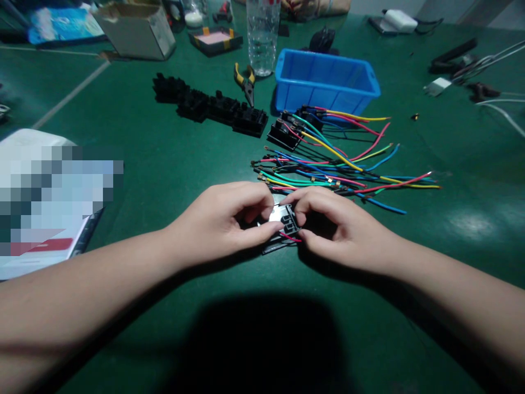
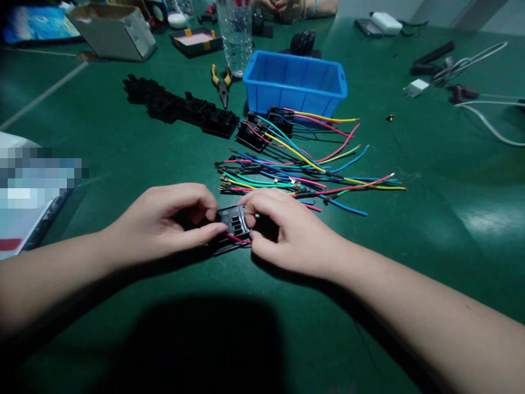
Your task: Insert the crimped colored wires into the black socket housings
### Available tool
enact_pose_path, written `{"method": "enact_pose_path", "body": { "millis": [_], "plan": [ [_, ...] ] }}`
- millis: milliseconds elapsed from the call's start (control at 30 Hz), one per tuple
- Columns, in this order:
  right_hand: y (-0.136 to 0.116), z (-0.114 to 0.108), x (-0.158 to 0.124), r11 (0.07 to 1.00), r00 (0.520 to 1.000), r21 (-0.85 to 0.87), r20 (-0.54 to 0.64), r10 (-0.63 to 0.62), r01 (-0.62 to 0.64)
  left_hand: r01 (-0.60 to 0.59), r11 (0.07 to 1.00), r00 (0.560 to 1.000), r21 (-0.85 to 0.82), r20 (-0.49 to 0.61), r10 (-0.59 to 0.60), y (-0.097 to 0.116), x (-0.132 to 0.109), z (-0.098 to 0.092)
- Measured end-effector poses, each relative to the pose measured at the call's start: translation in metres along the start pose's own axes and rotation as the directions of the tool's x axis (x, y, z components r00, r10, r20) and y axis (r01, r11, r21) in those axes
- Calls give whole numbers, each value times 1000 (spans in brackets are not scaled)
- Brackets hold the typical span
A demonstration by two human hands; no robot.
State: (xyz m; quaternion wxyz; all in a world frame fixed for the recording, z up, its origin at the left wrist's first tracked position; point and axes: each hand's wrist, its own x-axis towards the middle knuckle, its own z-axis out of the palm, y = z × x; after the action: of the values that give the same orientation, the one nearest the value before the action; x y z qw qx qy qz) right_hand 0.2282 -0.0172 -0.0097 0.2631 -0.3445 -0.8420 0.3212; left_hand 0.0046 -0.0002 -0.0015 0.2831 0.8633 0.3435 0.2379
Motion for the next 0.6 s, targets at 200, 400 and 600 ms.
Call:
{"method": "enact_pose_path", "body": {
  "millis": [200,400,600],
  "plan": [
    [1,0,0,1000,1000,-2,-8,17,-17,-24,999,1000,24,-17,25,-1,-2,0],
    [0,-1,0,1000,1000,-15,6,4,-4,-34,999,999,17,-24,34,-1,-2,0],
    [0,-1,0,1000,1000,-26,9,0,0,-5,1000,1000,3,-17,5,-1,-3,0]
  ]
}}
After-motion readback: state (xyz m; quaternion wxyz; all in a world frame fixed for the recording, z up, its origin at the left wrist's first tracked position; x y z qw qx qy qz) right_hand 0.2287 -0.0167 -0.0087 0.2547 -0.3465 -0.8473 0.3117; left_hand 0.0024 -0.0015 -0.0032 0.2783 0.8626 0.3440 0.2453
